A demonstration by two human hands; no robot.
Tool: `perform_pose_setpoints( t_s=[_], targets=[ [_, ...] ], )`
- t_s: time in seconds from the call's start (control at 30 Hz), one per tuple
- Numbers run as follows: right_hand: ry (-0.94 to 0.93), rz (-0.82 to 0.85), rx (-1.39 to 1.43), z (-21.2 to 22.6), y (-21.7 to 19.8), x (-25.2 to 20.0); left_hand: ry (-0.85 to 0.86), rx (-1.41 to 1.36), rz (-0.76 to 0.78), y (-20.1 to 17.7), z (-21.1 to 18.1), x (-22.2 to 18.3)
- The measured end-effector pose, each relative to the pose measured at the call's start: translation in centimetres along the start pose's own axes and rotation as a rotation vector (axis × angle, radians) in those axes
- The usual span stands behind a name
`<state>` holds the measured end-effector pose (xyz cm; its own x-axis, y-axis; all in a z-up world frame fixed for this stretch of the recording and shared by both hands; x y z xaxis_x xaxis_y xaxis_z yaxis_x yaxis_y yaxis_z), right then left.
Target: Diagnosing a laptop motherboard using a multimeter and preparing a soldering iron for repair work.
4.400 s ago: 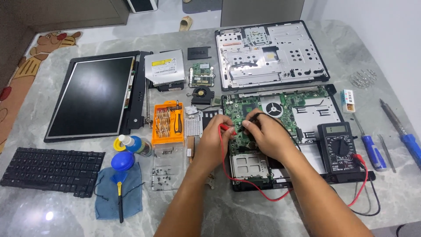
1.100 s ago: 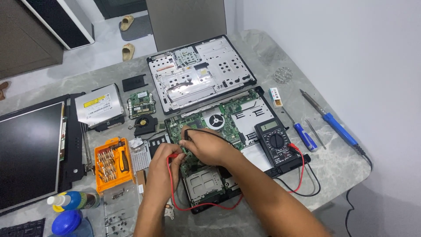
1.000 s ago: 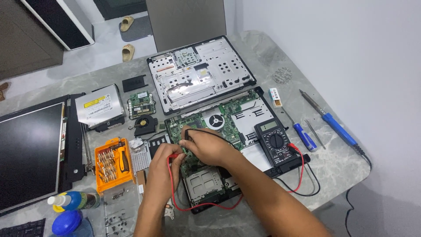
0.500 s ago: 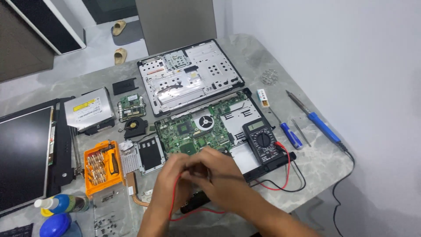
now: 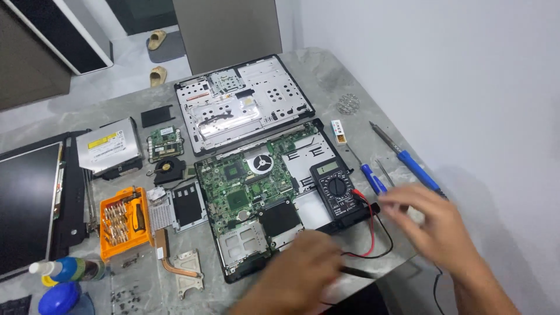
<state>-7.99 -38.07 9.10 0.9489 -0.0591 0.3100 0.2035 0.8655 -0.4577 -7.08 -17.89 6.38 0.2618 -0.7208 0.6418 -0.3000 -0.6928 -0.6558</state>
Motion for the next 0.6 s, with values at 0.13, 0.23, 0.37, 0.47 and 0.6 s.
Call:
perform_pose_setpoints(
  t_s=[0.13, 0.23, 0.37, 0.47, 0.6],
  targets=[
    [-0.332, 0.139, -0.213, -1.3, 1.7, 4.0, -0.027, 0.189, 0.073, 5.5, -2.2, 1.9],
    [-0.455, 0.300, -0.261, -2.4, 3.6, 5.7, -0.114, 0.381, 0.005, 7.2, -1.5, 2.2],
    [-0.442, 0.492, -0.398, -4.4, 5.4, 7.2, -0.208, 0.524, 0.014, 7.9, 0.4, 1.7],
    [-0.438, 0.572, -0.395, -4.5, 5.8, 7.7, -0.204, 0.588, 0.031, 8.2, 0.7, 1.4],
    [-0.543, 0.638, -0.454, -4.1, 6.6, 8.3, -0.216, 0.603, 0.065, 8.0, 0.7, 1.7]
  ],
)
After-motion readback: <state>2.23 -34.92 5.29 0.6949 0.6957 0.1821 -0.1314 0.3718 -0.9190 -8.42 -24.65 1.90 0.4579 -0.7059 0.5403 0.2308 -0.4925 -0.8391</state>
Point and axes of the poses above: each hand's wrist, its own x-axis towards the middle knuckle, its own y-axis out of the palm, z = x × y, the point moved 7 cm from there along x, towards the middle knuckle, and after that the axes turned 11 degrees about x, right-handed, at the moved point
